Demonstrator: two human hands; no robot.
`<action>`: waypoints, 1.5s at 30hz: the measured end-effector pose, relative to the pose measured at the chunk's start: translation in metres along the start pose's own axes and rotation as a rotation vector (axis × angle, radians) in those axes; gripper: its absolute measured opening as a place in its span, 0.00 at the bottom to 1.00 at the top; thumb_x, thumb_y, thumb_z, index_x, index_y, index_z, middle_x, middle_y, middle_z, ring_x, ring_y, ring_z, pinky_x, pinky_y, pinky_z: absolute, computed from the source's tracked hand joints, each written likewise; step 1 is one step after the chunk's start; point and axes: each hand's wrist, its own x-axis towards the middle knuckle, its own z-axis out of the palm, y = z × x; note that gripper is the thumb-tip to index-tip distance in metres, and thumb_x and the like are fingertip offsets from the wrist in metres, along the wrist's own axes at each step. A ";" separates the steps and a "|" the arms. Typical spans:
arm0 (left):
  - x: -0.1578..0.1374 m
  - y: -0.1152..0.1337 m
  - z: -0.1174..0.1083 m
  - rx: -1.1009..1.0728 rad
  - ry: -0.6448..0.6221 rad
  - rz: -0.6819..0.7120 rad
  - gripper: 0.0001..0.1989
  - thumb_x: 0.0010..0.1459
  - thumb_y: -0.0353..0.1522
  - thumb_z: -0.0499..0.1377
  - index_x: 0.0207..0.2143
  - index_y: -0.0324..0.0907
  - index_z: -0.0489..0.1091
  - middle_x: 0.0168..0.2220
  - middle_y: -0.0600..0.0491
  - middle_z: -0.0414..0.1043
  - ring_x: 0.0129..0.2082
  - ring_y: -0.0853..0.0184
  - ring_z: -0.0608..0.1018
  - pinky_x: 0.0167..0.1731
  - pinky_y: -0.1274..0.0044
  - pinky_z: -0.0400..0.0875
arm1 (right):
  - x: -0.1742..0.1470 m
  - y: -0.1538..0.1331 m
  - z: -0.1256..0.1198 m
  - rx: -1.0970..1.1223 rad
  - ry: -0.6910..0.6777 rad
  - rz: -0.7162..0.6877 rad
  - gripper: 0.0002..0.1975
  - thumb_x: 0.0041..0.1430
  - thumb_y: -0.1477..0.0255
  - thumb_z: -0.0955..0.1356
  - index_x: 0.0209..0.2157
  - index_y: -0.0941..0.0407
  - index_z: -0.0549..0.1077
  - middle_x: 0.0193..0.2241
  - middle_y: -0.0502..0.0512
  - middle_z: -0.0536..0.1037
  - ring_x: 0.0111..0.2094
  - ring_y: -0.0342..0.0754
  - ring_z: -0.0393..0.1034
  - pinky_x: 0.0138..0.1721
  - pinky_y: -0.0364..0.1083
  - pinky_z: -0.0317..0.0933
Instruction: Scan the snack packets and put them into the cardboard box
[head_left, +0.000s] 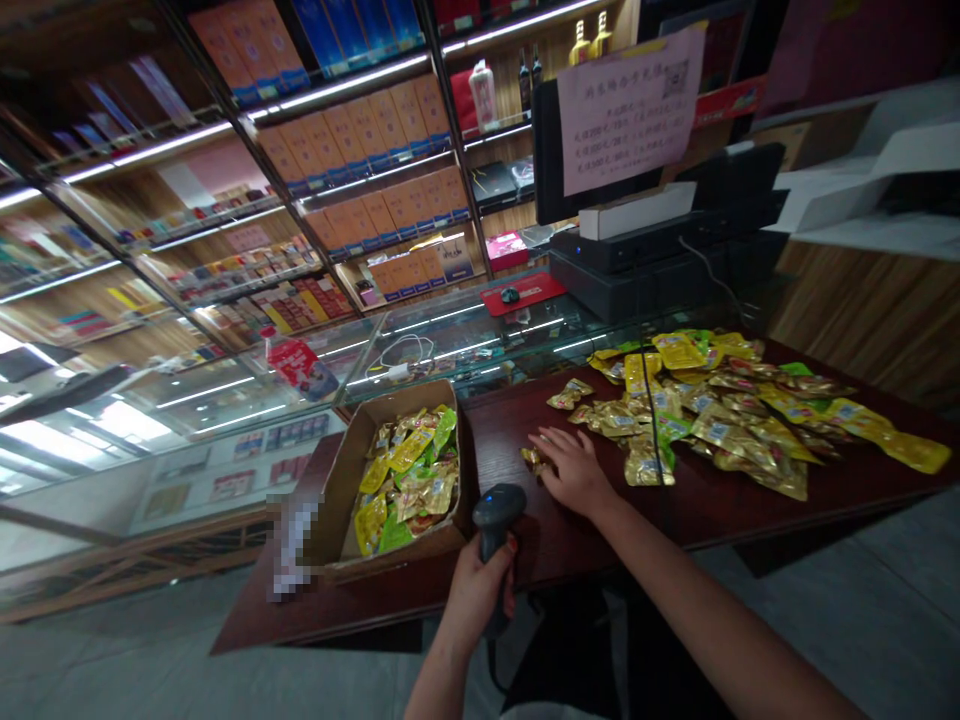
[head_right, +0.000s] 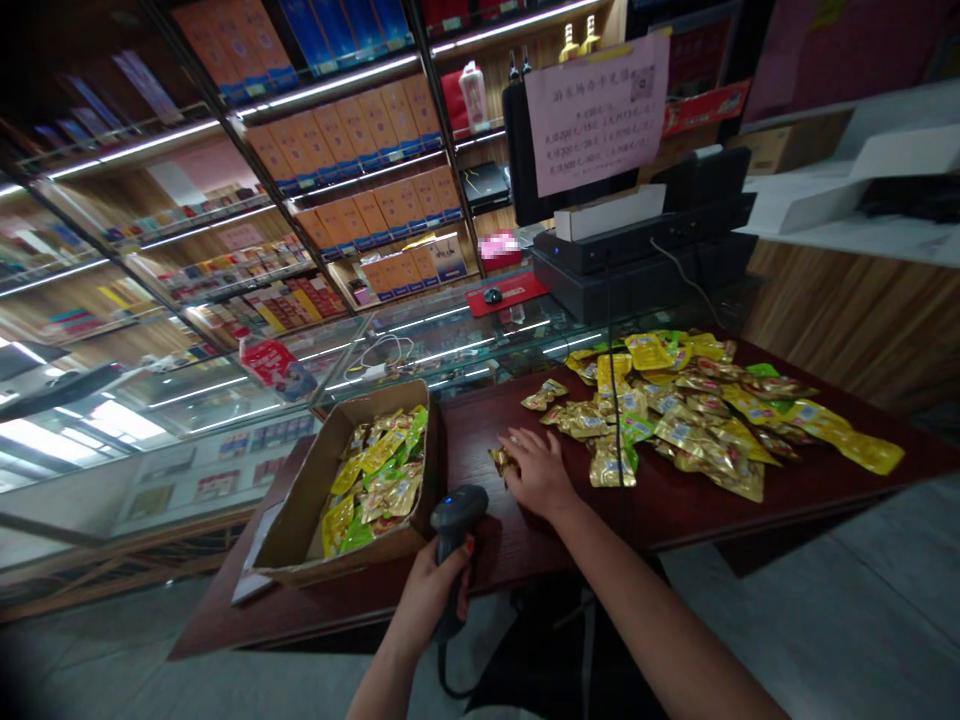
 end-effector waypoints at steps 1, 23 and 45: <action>0.000 0.000 0.000 0.004 0.001 0.001 0.21 0.50 0.49 0.64 0.33 0.41 0.67 0.16 0.62 0.64 0.08 0.73 0.65 0.09 0.82 0.61 | 0.000 0.001 0.000 -0.009 0.047 0.049 0.25 0.61 0.70 0.63 0.60 0.53 0.68 0.61 0.62 0.68 0.61 0.57 0.59 0.63 0.61 0.42; -0.002 0.002 0.002 0.049 -0.029 0.017 0.20 0.51 0.47 0.64 0.33 0.41 0.66 0.16 0.62 0.64 0.08 0.74 0.65 0.09 0.82 0.61 | 0.006 0.009 -0.002 0.576 0.101 0.138 0.10 0.60 0.64 0.67 0.42 0.50 0.75 0.41 0.52 0.82 0.42 0.52 0.78 0.46 0.49 0.68; -0.004 0.000 0.003 0.047 -0.026 0.026 0.19 0.51 0.47 0.64 0.34 0.41 0.67 0.16 0.63 0.64 0.08 0.74 0.65 0.09 0.83 0.60 | 0.009 0.018 0.008 0.557 0.107 0.151 0.17 0.51 0.68 0.72 0.44 0.53 0.75 0.46 0.57 0.79 0.49 0.53 0.74 0.54 0.53 0.64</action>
